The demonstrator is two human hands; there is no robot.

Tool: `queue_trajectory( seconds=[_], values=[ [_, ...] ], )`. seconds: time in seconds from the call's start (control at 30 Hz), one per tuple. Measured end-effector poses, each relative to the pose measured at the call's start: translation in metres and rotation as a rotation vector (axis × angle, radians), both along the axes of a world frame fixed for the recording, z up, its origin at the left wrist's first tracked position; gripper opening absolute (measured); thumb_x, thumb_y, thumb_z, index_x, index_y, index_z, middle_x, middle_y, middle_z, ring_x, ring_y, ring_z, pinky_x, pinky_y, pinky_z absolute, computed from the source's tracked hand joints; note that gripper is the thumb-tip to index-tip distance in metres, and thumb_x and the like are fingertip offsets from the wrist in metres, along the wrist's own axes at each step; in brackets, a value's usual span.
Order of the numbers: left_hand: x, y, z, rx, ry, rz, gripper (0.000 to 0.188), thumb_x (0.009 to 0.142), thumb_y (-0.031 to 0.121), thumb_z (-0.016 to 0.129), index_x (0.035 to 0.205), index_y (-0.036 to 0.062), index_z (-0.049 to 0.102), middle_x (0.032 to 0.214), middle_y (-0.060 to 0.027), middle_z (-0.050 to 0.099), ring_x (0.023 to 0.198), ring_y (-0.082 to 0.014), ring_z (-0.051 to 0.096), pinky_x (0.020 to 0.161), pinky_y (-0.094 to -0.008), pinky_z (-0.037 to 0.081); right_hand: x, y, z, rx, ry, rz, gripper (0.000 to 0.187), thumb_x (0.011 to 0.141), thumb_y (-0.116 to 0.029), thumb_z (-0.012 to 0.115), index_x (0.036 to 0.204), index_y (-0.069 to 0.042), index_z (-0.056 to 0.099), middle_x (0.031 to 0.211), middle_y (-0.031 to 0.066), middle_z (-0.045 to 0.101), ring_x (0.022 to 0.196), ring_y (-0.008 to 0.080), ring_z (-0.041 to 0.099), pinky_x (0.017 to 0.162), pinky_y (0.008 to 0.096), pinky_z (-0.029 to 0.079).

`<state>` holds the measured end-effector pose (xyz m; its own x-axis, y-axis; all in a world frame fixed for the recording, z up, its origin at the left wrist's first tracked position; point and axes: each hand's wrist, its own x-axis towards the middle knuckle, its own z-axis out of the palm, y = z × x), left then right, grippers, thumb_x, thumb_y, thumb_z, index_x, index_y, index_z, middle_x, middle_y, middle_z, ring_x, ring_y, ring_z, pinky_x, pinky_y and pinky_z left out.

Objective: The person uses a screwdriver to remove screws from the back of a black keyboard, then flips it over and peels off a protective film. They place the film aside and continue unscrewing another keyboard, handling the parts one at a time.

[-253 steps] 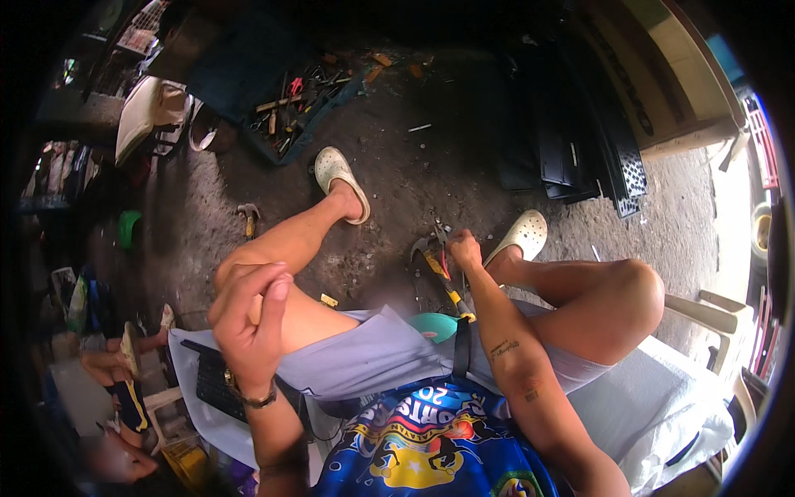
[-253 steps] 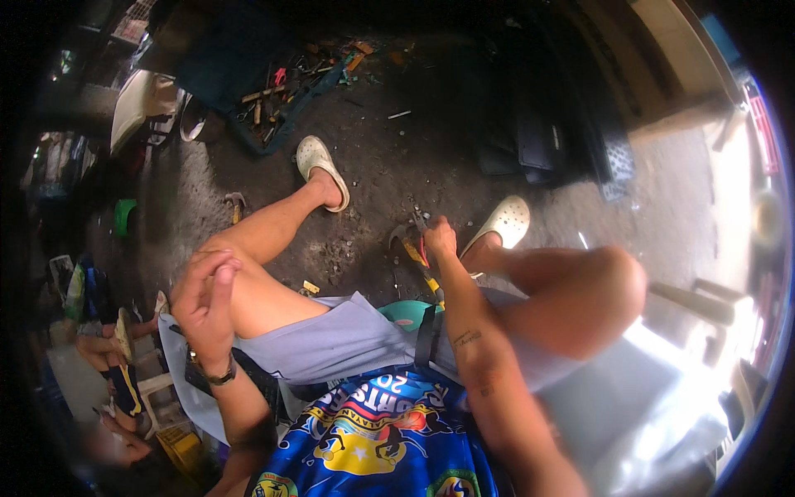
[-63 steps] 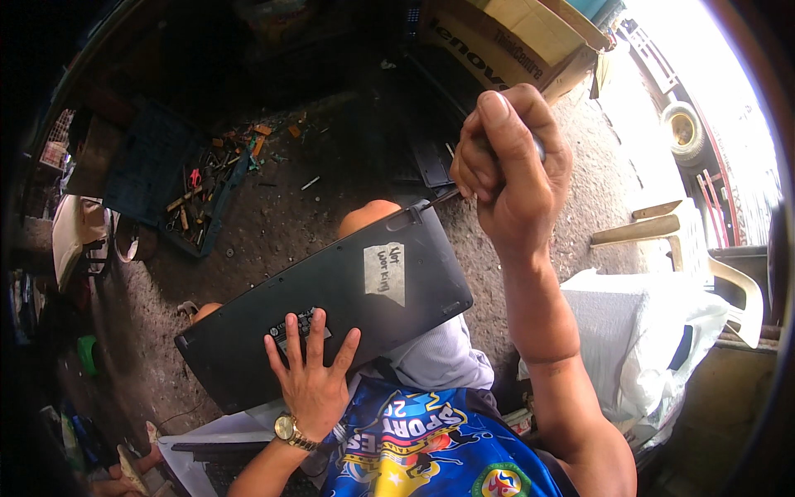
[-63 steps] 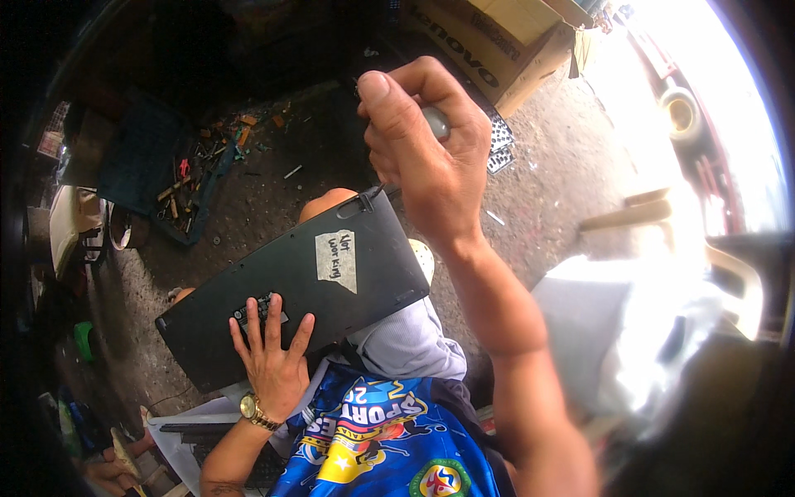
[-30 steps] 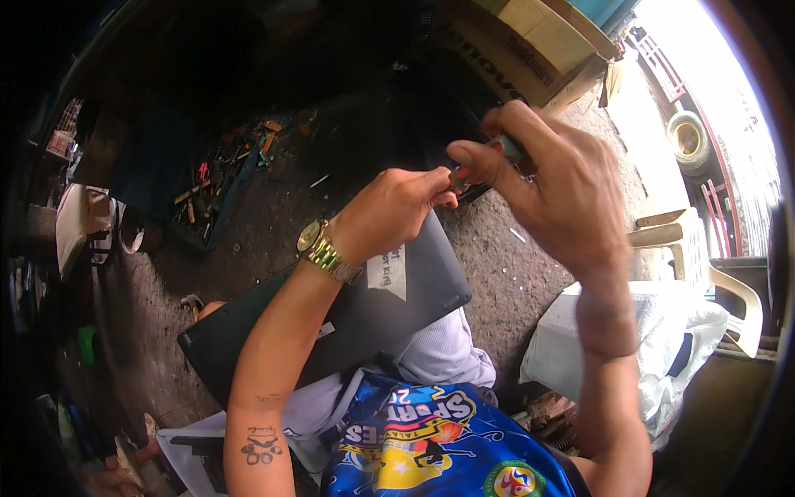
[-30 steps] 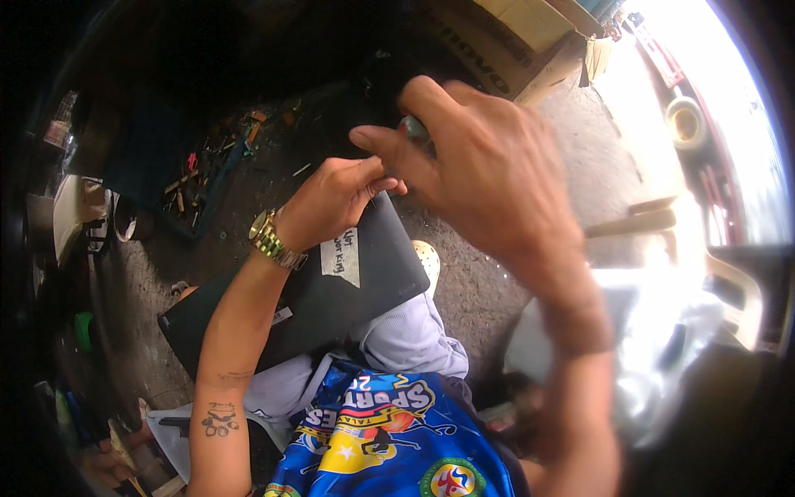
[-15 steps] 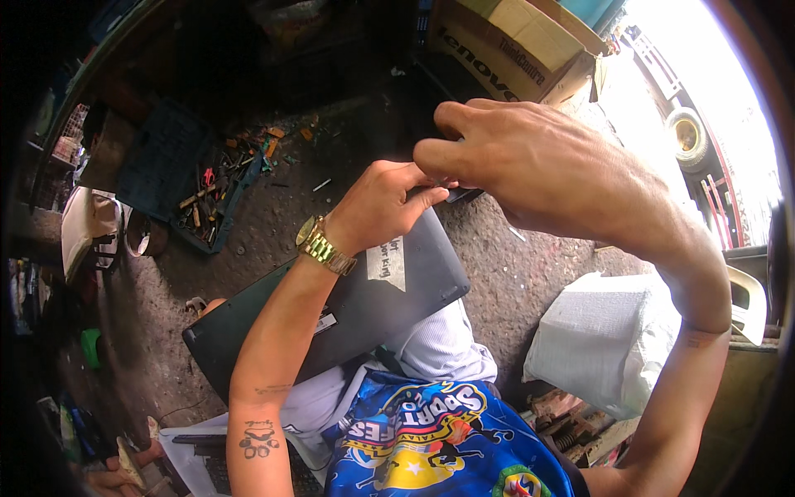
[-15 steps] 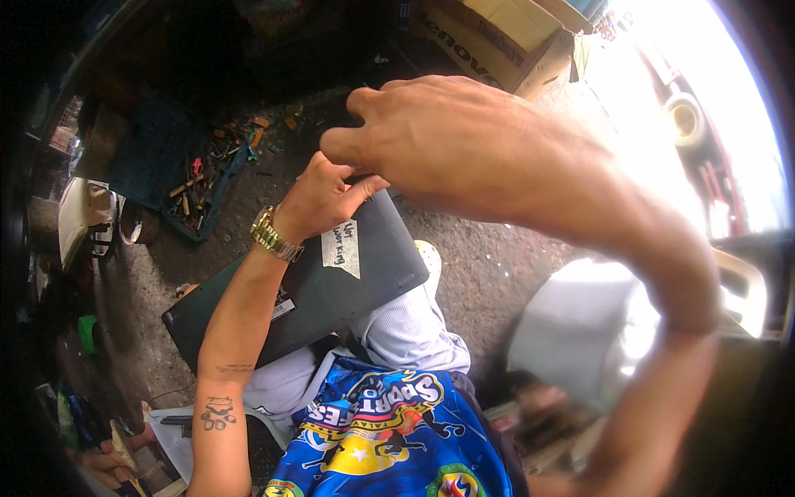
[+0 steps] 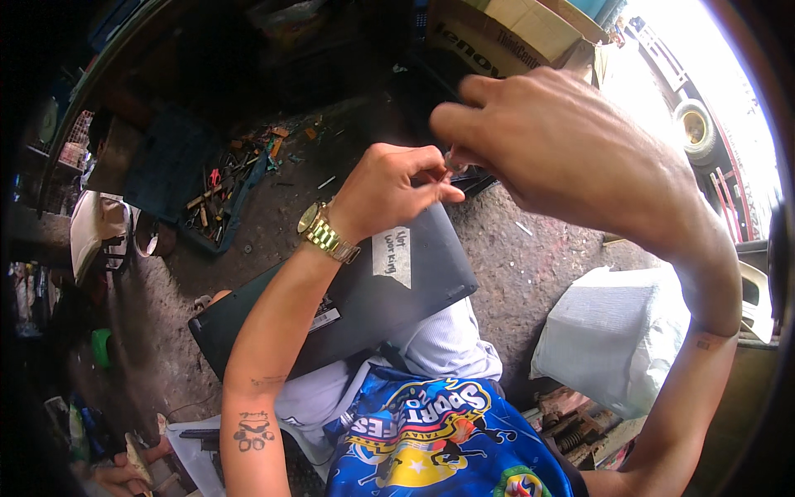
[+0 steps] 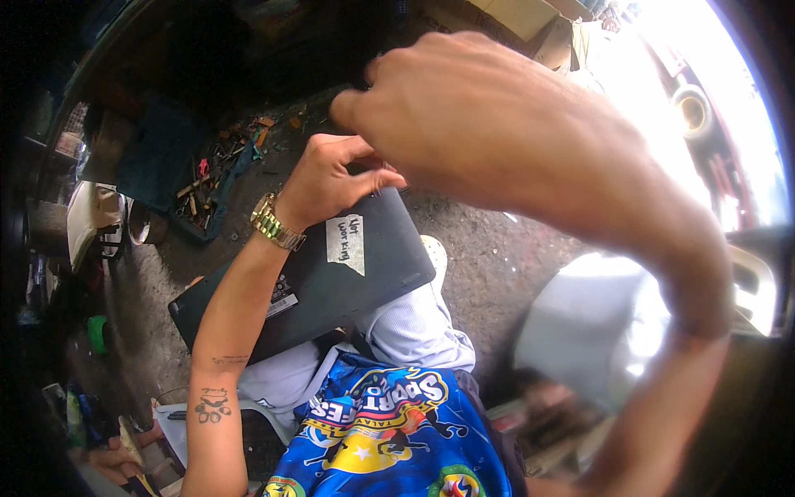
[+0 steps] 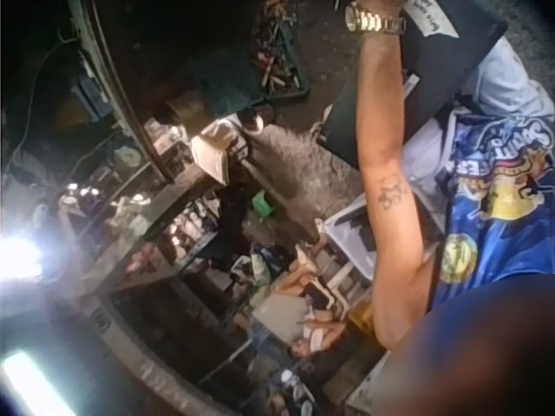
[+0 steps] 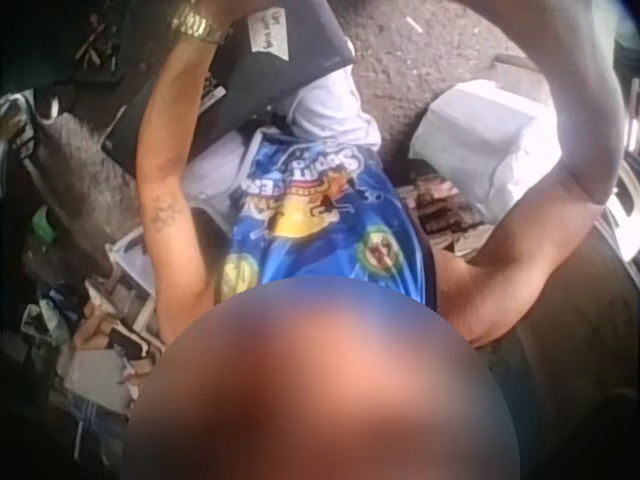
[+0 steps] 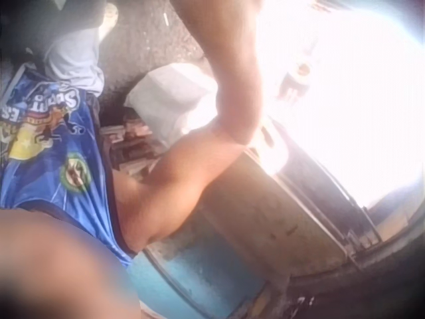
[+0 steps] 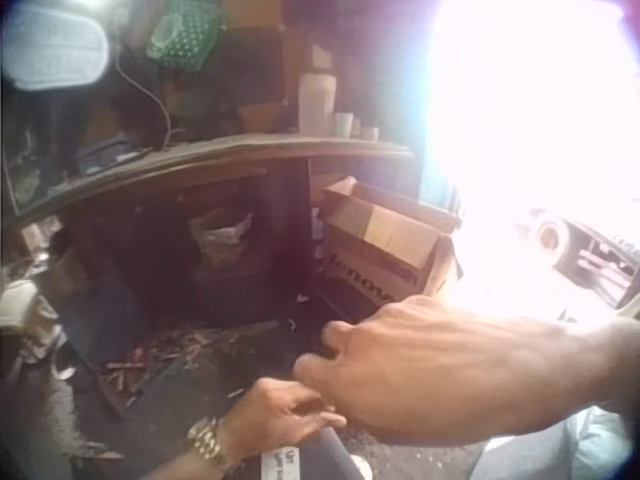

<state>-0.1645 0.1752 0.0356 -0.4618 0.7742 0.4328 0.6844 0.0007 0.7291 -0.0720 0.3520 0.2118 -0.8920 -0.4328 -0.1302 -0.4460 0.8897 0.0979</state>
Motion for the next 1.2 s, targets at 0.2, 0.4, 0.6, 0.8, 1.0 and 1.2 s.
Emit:
queue_trajectory(
  seconds=[0.2, 0.4, 0.6, 0.8, 1.0, 1.2],
  values=[
    [0.001, 0.008, 0.0, 0.035, 0.111, 0.051, 0.018, 0.091, 0.013, 0.082, 0.089, -0.0005, 0.069, 0.081, -0.015, 0.074, 0.074, -0.0277, 0.076, 0.064, -0.0349, 0.057, 0.011, 0.01, -0.002, -0.089, -0.022, -0.103, 0.025, 0.091, -0.01, 0.074, 0.114, -0.011, 0.066, 0.105, 0.0122, 0.065, 0.097, 0.0347, 0.07, 0.077, 0.0478, 0.052],
    [0.0, 0.002, 0.01, 0.022, 0.238, 0.11, 0.022, 0.09, 0.016, 0.082, 0.089, -0.0006, 0.067, 0.079, -0.0173, 0.072, 0.073, -0.0366, 0.072, 0.063, -0.0385, 0.056, 0.017, 0.012, -0.021, -0.483, 0.213, 0.103, 0.032, 0.094, -0.01, 0.074, 0.125, -0.01, 0.064, 0.094, 0.0127, 0.069, 0.091, 0.0348, 0.072, 0.079, 0.045, 0.055],
    [0.018, -0.008, 0.029, -0.084, 0.086, -0.076, 0.018, 0.095, 0.018, 0.078, 0.095, 0.0011, 0.072, 0.085, -0.019, 0.074, 0.079, -0.0367, 0.074, 0.067, -0.04, 0.057, 0.025, 0.018, -0.027, -0.617, 0.354, 0.09, 0.028, 0.096, -0.012, 0.075, 0.121, -0.006, 0.063, 0.092, 0.0115, 0.075, 0.086, 0.0269, 0.078, 0.071, 0.0355, 0.06],
    [0.034, -0.013, 0.018, -0.334, 0.126, -0.208, 0.012, 0.099, 0.018, 0.073, 0.103, 0.008, 0.08, 0.09, -0.0161, 0.077, 0.088, -0.0357, 0.074, 0.079, -0.0391, 0.058, 0.049, 0.014, -0.038, -0.714, 0.115, 0.096, 0.022, 0.095, -0.01, 0.077, 0.11, -0.001, 0.064, 0.09, 0.0114, 0.073, 0.083, 0.0257, 0.078, 0.071, 0.0348, 0.06],
    [0.036, -0.016, -0.007, -0.176, 0.233, -0.161, 0.025, 0.099, 0.033, 0.072, 0.091, 0.0083, 0.071, 0.071, -0.0143, 0.068, 0.072, -0.0364, 0.07, 0.076, -0.045, 0.052, 0.057, 0.01, -0.046, -0.689, 0.109, 0.059, 0.02, 0.096, -0.013, 0.076, 0.106, -0.001, 0.063, 0.088, 0.0117, 0.07, 0.078, 0.0277, 0.076, 0.068, 0.0366, 0.059],
    [0.044, -0.019, -0.014, -0.145, 0.235, -0.151, 0.015, 0.097, 0.025, 0.072, 0.092, 0.0107, 0.071, 0.072, -0.0126, 0.07, 0.075, -0.0335, 0.072, 0.079, -0.043, 0.053, 0.072, -0.002, -0.044, -0.509, 0.12, -0.011, 0.022, 0.096, -0.019, 0.077, 0.101, -0.003, 0.062, 0.081, 0.0096, 0.069, 0.07, 0.026, 0.073, 0.061, 0.0366, 0.057]
  ],
)
